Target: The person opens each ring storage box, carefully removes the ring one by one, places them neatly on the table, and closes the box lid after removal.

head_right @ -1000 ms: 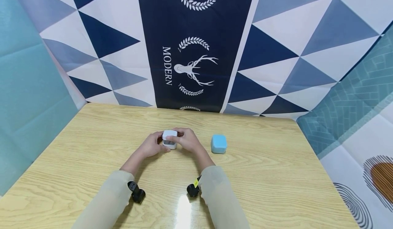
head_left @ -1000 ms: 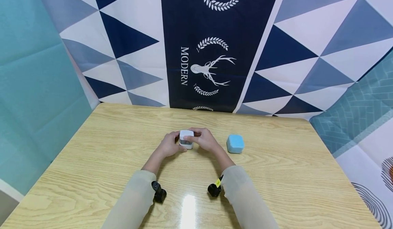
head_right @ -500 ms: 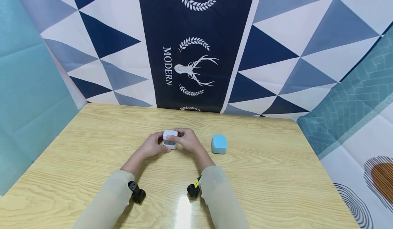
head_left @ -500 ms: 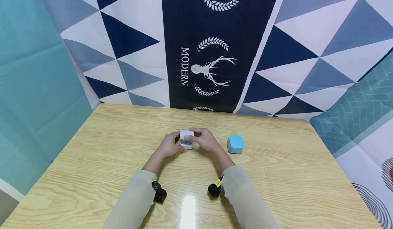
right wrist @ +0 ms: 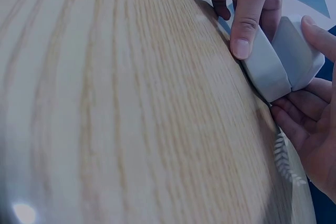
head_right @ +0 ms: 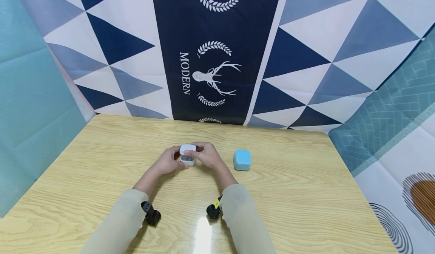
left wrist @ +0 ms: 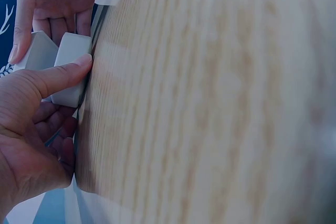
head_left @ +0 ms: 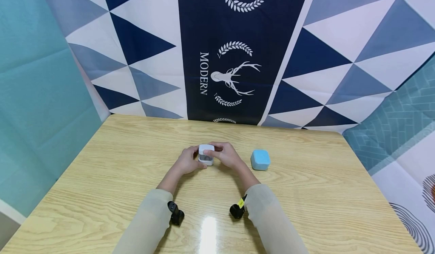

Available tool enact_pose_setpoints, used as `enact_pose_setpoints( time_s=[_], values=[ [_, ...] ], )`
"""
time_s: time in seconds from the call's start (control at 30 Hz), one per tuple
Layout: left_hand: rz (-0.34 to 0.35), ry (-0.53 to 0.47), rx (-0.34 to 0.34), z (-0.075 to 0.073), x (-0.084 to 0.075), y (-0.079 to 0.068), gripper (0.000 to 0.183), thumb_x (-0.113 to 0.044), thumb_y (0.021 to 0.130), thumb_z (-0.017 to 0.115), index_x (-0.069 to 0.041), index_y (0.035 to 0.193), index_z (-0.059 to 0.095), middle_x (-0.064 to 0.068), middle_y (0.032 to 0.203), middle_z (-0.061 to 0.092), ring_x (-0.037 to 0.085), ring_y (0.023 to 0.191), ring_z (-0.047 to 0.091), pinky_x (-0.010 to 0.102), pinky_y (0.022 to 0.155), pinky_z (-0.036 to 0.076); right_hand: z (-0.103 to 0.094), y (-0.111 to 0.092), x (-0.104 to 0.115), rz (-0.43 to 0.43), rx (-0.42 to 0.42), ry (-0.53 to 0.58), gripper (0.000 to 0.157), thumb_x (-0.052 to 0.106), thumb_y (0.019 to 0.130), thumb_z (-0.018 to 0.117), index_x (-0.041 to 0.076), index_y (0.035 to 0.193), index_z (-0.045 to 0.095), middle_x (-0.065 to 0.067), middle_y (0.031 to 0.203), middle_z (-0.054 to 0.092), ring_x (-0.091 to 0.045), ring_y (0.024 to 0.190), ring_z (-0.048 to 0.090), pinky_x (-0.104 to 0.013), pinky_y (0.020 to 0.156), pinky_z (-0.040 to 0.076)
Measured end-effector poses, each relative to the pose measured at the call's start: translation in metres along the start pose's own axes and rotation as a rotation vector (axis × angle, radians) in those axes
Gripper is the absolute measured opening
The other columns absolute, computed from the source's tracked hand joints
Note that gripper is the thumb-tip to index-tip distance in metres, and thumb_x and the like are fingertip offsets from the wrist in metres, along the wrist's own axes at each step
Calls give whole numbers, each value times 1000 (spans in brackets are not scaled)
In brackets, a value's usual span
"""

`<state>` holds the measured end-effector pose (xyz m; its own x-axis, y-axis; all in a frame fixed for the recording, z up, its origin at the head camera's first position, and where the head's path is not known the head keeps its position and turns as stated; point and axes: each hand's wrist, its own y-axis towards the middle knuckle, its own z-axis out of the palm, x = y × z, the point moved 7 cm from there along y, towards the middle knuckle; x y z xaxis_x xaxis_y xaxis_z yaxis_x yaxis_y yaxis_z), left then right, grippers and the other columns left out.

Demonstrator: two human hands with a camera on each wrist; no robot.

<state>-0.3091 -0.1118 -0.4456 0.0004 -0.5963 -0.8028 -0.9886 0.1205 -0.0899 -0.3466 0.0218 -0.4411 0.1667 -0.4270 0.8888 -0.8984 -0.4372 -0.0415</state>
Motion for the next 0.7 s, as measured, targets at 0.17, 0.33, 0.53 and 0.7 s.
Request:
enact_pose_setpoints(
  time_s=[0.17, 0.33, 0.53, 0.7],
  values=[
    [2, 5, -3, 0, 0, 0, 73, -15, 75, 78, 0, 138, 43, 19, 137, 49, 32, 131, 43, 43, 109, 35, 0, 0, -1, -12, -2, -11, 51, 45, 82, 68, 13, 122, 64, -6, 118, 66, -21, 109, 62, -41, 94, 47],
    [4, 1, -4, 0, 0, 0, 73, -14, 75, 78, 1, 138, 44, 19, 137, 49, 31, 131, 42, 43, 109, 35, -1, -2, 3, -41, -12, -26, 56, 50, 81, 66, 10, 120, 64, -8, 116, 67, -20, 106, 63, -38, 91, 49],
    [4, -3, -8, 0, -1, -1, 73, -13, 75, 78, 2, 138, 43, 19, 138, 49, 31, 131, 42, 43, 109, 35, -1, -4, 7, 1, -10, -5, 47, 39, 84, 67, 11, 122, 63, -7, 117, 66, -20, 108, 62, -39, 94, 48],
    [11, -4, -10, 1, -1, -1, 72, -12, 75, 78, 3, 137, 44, 19, 138, 49, 32, 132, 42, 43, 109, 34, -1, 0, 0, 19, -22, -5, 47, 39, 84, 68, 11, 122, 63, -6, 118, 66, -20, 109, 62, -40, 95, 47]
  ],
)
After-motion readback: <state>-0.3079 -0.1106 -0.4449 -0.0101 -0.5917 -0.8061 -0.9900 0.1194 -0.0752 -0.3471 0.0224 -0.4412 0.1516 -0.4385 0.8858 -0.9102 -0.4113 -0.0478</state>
